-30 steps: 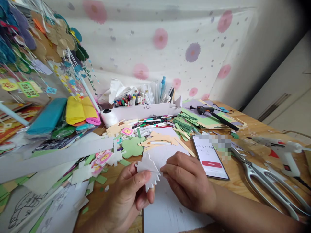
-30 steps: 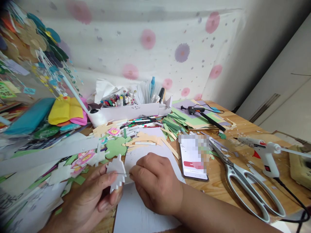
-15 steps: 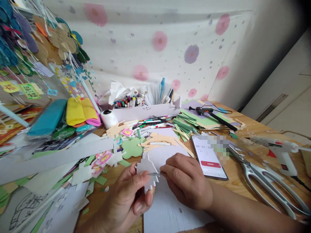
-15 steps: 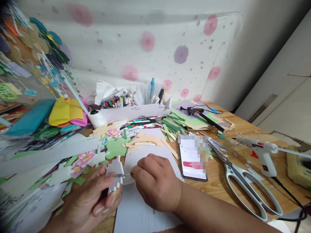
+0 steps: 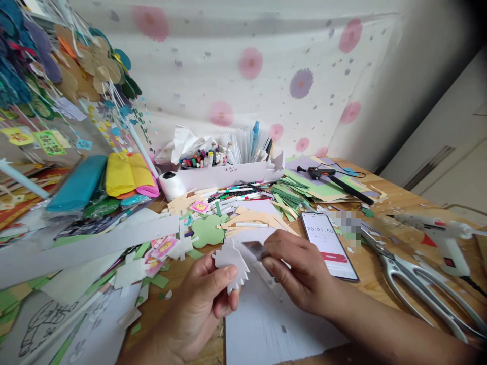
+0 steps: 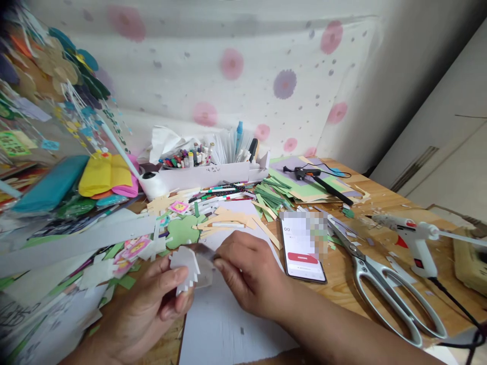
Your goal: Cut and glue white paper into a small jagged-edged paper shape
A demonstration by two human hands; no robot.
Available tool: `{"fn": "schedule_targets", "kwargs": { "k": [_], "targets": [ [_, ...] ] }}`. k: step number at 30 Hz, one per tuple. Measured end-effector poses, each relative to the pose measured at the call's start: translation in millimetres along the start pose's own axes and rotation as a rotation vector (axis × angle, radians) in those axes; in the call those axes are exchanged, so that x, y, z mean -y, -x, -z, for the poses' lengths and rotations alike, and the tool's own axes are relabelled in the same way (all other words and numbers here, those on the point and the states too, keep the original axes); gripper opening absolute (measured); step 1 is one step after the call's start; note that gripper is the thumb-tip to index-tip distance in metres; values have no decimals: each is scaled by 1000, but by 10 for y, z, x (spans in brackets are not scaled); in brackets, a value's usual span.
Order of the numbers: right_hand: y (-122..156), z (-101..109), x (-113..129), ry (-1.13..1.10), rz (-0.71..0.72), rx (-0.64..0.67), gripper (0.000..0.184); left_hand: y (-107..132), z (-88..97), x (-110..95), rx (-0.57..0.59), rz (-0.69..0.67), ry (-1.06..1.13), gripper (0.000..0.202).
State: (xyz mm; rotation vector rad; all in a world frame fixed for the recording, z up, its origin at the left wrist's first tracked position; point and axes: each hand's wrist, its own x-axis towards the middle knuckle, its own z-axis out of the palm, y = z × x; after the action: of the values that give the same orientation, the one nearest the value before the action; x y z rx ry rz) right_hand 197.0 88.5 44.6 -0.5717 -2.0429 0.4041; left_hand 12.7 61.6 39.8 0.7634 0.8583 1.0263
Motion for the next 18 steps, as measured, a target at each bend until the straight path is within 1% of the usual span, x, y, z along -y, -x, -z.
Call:
{"fn": "schedule_targets", "kwargs": {
  "k": [2, 5, 9, 14, 18],
  "targets": [
    [-13, 2, -28, -67, -4, 70, 15, 6, 31, -8, 33, 14, -4, 18],
    [-16, -10, -38, -117, -6, 122, 16, 15, 64, -6, 93, 33, -4, 13],
    [-22, -8, -20, -141, -15, 164, 18, 22, 73, -2, 105, 61, 3, 11],
    [-32, 11, -4, -163, -9, 229, 17, 3, 48, -37, 168, 50, -39, 22],
    [-32, 16, 4, -181, -14, 281, 17, -10, 43, -63, 223, 77, -45, 14]
  ]
}}
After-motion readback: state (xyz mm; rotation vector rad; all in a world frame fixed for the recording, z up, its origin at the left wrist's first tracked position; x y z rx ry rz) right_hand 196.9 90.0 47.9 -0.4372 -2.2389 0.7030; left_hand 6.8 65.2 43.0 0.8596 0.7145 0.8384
